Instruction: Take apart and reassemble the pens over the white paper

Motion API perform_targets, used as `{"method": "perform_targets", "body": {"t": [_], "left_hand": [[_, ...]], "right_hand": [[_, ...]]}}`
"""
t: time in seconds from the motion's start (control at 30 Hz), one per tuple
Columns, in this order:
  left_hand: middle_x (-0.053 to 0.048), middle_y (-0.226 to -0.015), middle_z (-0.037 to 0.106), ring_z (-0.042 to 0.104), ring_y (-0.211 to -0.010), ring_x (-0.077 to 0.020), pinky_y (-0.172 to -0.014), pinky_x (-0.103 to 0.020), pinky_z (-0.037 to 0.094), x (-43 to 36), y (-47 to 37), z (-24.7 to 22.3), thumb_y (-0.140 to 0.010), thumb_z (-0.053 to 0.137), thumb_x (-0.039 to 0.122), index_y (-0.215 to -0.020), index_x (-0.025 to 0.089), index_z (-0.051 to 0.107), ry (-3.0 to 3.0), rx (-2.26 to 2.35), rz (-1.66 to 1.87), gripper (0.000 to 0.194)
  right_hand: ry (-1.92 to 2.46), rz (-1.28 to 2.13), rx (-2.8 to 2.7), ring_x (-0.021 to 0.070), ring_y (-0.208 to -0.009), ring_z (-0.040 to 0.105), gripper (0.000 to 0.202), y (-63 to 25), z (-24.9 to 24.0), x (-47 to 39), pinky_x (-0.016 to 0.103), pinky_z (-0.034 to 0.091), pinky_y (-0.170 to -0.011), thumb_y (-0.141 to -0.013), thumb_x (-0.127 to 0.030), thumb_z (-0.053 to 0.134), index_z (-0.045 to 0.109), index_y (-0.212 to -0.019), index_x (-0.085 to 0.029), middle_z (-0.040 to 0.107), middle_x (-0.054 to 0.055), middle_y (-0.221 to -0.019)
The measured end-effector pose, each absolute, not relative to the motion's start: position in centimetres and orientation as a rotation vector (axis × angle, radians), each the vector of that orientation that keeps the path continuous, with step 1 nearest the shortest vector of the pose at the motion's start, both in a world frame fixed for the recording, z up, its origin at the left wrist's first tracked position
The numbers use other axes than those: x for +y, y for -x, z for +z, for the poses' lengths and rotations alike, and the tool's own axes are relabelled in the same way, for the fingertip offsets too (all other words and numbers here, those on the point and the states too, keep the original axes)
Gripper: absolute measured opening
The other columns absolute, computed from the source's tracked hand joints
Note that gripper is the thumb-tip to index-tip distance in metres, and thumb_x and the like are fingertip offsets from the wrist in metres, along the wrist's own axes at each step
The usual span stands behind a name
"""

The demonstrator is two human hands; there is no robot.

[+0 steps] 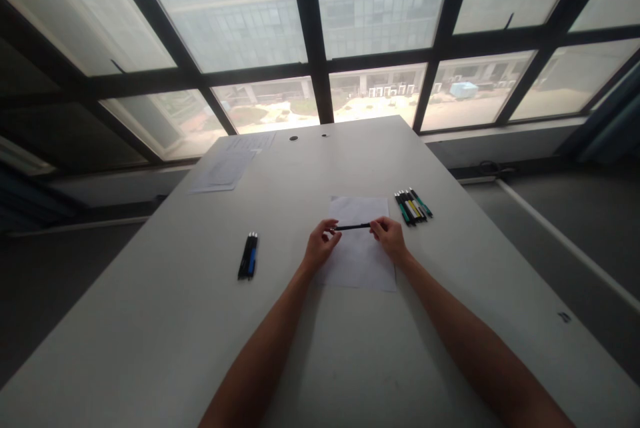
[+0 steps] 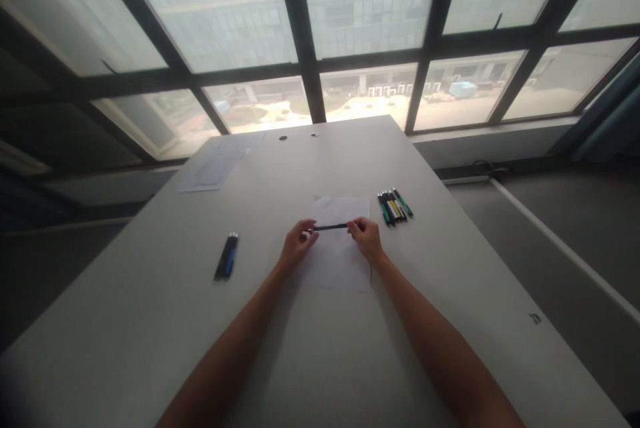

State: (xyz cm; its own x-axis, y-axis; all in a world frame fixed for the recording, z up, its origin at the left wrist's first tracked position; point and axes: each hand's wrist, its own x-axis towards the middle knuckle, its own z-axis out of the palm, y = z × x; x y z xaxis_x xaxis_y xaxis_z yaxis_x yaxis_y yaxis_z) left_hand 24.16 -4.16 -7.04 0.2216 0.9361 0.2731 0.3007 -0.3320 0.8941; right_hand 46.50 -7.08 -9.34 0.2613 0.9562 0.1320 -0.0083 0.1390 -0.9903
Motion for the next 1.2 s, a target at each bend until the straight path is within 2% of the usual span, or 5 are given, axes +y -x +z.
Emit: {"method": "perform_targets", "body": {"t": [0.1,0.37,0.9,1.07,1.2], "left_hand": [[-0.005,-0.092,0.069,0.062,-0.079,-0.0161,-0.063,-0.024,0.042,-4.19,-24.24,-6.91,-0.088,0.057,0.048,-0.105,0.019,0.067,-1.802,1.235,1.115,0.034],[0.0,-0.06,0.056,0.053,-0.06,-0.0147,-0.062,-0.025,0.038,-4.06,-24.16,-7.32,-0.093,0.043,0.059,-0.066,0.017,0.061,-1.791,1.288,1.062,0.053],[-0.004,-0.09,0.073,0.061,-0.074,-0.0156,-0.069,-0.027,0.046,-3.88,-23.83,-7.62,-0.084,0.064,0.044,-0.094,0.021,0.074,-1.789,1.213,1.147,0.027],[-0.006,-0.096,0.072,0.064,-0.083,-0.0169,-0.069,-0.026,0.047,-3.9,-23.92,-7.41,-0.079,0.071,0.041,-0.109,0.021,0.071,-1.76,1.171,1.166,0.036],[-0.003,-0.075,0.067,0.061,-0.072,-0.0159,-0.066,-0.025,0.044,-4.02,-24.04,-6.98,-0.088,0.058,0.049,-0.085,0.017,0.069,-1.726,1.225,1.142,0.034]], "right_hand": [[1.196,0.941,-1.054,0.0106,-0.047,0.044,0.041,-46.49,-9.36,-7.08,0.024,0.032,-0.044,-0.078,-0.057,0.069,0.064,-0.069,-0.017,0.06,0.001,-0.056],[1.201,0.945,-1.056,0.0109,-0.048,0.044,0.041,-46.42,-8.85,-7.28,0.024,0.031,-0.045,-0.078,-0.056,0.068,0.063,-0.068,-0.017,0.058,0.0,-0.055],[1.208,0.948,-1.037,0.0108,-0.048,0.045,0.043,-46.4,-8.77,-7.27,0.023,0.033,-0.045,-0.077,-0.059,0.069,0.063,-0.069,-0.017,0.06,0.002,-0.058],[1.194,0.952,-1.037,0.0108,-0.048,0.046,0.041,-46.35,-8.83,-7.22,0.023,0.033,-0.045,-0.077,-0.057,0.07,0.063,-0.069,-0.017,0.06,0.001,-0.058],[1.203,0.953,-1.04,0.0111,-0.048,0.046,0.042,-46.38,-8.84,-7.26,0.024,0.034,-0.045,-0.076,-0.059,0.069,0.063,-0.069,-0.017,0.06,0.001,-0.058]]}}
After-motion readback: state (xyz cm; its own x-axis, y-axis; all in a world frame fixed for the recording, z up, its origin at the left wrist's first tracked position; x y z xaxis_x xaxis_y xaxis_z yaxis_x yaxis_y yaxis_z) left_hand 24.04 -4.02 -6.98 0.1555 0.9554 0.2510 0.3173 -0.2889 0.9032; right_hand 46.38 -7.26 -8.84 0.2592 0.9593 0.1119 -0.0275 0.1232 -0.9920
